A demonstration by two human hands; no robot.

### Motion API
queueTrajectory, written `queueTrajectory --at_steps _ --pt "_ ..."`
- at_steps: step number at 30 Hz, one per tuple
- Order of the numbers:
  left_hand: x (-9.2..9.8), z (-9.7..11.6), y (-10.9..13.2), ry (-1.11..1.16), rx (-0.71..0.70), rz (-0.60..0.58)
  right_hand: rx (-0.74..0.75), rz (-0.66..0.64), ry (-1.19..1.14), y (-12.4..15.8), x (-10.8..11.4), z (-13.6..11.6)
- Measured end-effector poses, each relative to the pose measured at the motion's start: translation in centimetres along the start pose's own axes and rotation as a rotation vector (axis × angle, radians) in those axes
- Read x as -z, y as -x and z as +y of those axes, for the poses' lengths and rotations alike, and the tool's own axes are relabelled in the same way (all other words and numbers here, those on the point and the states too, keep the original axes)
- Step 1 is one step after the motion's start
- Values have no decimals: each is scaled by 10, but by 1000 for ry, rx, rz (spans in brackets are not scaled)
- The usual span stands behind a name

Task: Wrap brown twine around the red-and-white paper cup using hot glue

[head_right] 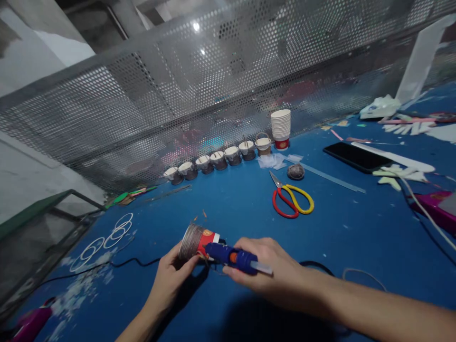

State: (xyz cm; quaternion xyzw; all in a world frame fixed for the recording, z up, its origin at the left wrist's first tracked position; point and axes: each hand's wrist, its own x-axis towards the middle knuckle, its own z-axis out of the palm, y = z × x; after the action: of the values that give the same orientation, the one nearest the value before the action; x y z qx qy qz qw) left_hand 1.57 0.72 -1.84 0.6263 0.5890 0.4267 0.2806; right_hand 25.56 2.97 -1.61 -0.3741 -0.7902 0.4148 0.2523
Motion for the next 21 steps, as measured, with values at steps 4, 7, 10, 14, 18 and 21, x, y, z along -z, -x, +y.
queueTrajectory --at_steps 4,7,10,14,18,21 --pt "-3 1 1 -36 -16 -13 41 29 74 -1 -5 3" --pt "-5 1 1 -66 -45 -7 49 53 106 -2 -7 4" --pt "-7 2 2 -91 -55 4 81 55 155 -2 -9 5" --pt "-8 3 2 -128 -65 17 234 52 246 0 -11 11" --pt "-8 2 2 -140 -90 17 284 91 277 1 -9 15" --pt "-8 0 2 -153 -82 7 347 49 322 2 -8 14"
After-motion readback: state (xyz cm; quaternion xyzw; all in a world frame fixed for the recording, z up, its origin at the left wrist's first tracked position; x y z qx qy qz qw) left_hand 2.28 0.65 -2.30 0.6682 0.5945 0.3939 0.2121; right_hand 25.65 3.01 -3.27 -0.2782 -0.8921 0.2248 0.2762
